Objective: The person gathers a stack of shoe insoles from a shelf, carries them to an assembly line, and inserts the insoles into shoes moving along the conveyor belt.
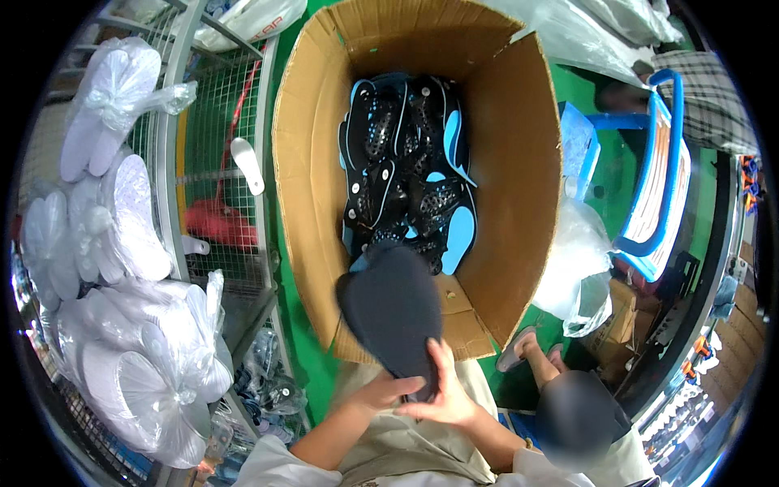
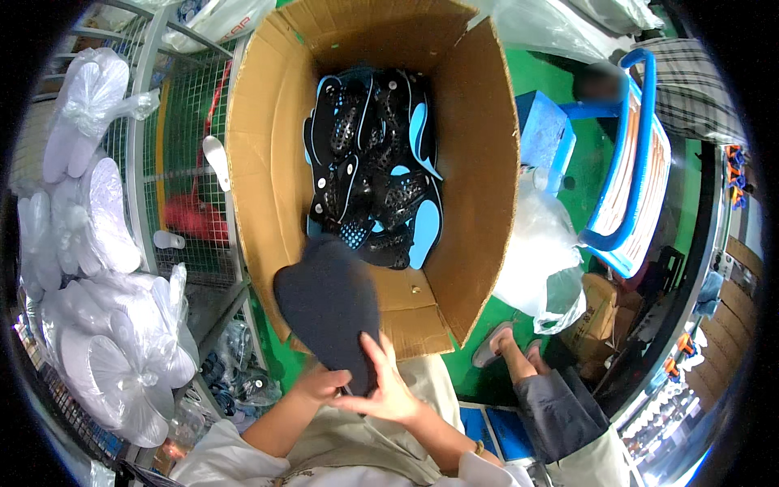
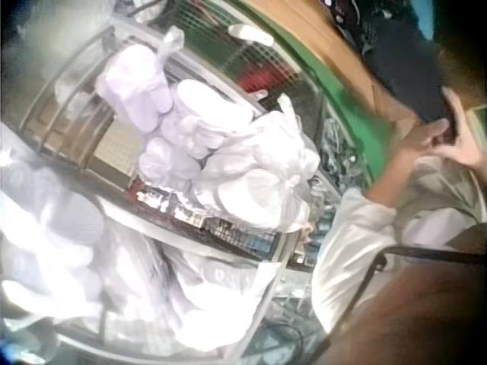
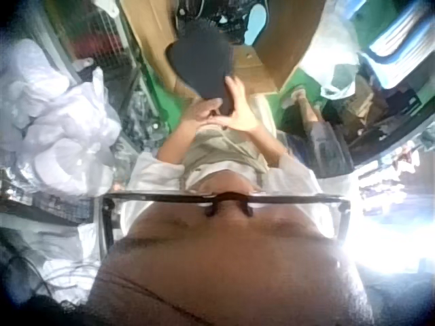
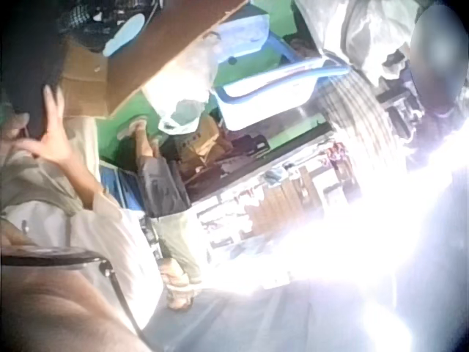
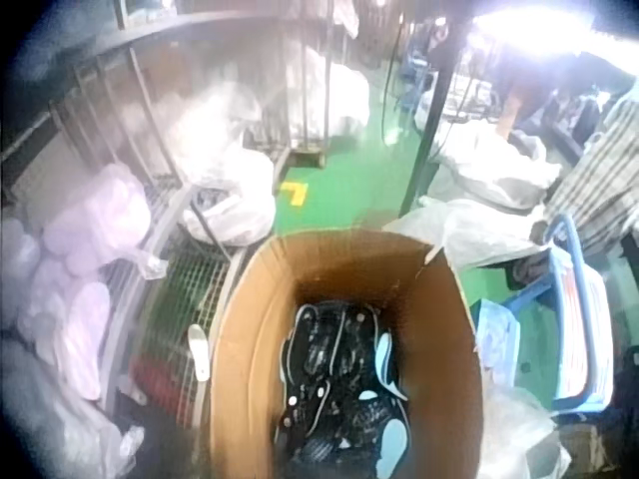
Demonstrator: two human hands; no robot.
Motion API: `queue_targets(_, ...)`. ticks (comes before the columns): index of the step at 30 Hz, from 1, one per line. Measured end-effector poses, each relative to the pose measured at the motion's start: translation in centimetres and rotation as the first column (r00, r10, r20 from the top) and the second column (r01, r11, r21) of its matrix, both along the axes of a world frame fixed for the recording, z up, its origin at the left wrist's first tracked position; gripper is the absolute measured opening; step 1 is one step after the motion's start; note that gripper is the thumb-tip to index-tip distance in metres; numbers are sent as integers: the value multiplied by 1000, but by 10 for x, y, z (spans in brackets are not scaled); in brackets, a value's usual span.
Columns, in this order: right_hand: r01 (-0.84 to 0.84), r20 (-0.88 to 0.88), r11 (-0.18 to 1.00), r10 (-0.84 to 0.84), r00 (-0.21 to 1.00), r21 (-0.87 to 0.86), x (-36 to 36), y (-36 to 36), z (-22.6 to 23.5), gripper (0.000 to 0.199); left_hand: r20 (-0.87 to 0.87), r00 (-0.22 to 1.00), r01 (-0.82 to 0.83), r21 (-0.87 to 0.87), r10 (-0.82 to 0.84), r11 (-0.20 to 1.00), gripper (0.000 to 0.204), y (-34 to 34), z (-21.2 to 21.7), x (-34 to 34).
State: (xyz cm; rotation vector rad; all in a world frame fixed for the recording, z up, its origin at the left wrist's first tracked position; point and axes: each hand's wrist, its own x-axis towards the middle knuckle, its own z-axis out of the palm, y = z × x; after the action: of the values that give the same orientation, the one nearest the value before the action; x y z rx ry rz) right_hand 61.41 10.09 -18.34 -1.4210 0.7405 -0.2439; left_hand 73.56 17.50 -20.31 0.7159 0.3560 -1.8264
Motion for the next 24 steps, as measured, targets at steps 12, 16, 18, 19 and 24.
queue_targets(12, 530, 129, 206, -840, 527, -822, -207, -273, 80, 75, 972, 228, 151, -89, 53, 984, 35, -214, -119, -58)
queue_targets(16, -58, -476, 574, -613, 631, -816, -302, -364, -9, 58, 925, -322, 177, 269, -203, 947, 32, -232, -263, -41)
queue_targets(18, 264, -421, 729, -608, 673, -632, -383, -379, -26, 56, 856, -495, 247, 305, -151, 920, 34, -254, -299, -44)
queue_targets(19, 361, -401, 758, -612, 681, -543, -417, -379, -26, 56, 860, -485, 242, 307, -159, 921, 34, -266, -312, -47)
queue_targets(24, 174, -469, 530, -832, 298, -830, -456, -290, 10, 39, 598, -794, 348, 595, -109, 724, 19, -293, -374, -35)
